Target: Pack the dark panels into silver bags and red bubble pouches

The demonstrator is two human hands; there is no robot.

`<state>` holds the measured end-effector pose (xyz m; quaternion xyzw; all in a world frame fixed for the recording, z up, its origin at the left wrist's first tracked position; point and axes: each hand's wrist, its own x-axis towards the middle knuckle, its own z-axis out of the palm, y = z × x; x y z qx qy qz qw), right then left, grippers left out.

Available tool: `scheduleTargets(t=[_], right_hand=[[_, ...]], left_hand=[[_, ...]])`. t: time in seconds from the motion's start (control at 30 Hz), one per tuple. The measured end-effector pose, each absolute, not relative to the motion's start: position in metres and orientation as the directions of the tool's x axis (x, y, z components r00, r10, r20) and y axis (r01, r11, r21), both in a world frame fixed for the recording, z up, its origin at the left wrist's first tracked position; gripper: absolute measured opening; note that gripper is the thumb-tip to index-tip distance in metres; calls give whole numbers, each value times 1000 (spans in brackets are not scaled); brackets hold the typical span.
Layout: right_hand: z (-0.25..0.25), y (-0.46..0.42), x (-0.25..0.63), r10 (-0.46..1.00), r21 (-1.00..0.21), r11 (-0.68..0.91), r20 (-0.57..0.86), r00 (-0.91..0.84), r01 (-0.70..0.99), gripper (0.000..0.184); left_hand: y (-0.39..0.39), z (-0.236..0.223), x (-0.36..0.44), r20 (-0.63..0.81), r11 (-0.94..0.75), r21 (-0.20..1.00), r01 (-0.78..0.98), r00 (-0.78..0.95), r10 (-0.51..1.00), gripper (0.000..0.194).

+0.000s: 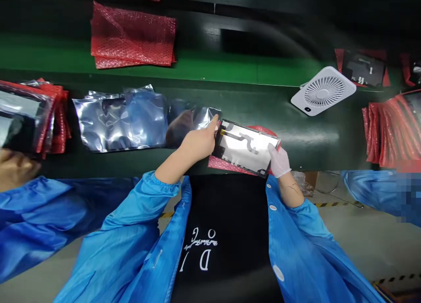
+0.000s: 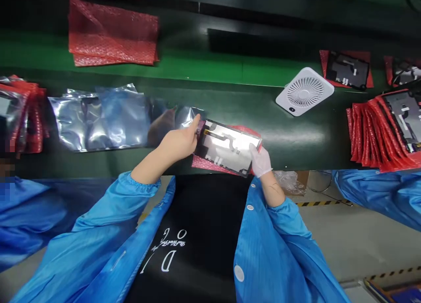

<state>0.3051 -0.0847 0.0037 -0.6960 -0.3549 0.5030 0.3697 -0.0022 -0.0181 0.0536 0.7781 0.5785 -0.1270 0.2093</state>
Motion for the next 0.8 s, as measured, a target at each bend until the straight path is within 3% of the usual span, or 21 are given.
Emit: scheduleTargets(t=[0.13, 0.3, 0.47, 0.63, 0.73, 0.8], right_hand=[[15, -77, 345, 836, -833, -548, -546, 53, 78, 70], [20, -76, 325, 778, -784, -618, -620, -105, 54, 72], [10, -81, 306, 809, -809, -587, -588, -16, 21, 86], [5, -99, 286, 888, -882, -449, -422, 181, 144, 80], [3, -107, 265, 898, -893, -437, -426, 109, 110, 74], [1, -106, 257, 890, -884, -439, -453, -61, 160, 66]], left_hand=[[-19, 35, -25, -440, -260, 233, 937, 340, 831, 77], [-27, 26, -40, -365, -393, 332, 858, 501, 785, 70], [-36, 32, -52, -334, -527, 322, 786, 616, 714, 69], [-35, 48, -39, -318, -468, 434, 770, 617, 720, 70], [-41, 58, -16, -225, -494, 560, 665, 696, 682, 69], [-52, 64, 2, -115, -549, 591, 590, 736, 667, 69]])
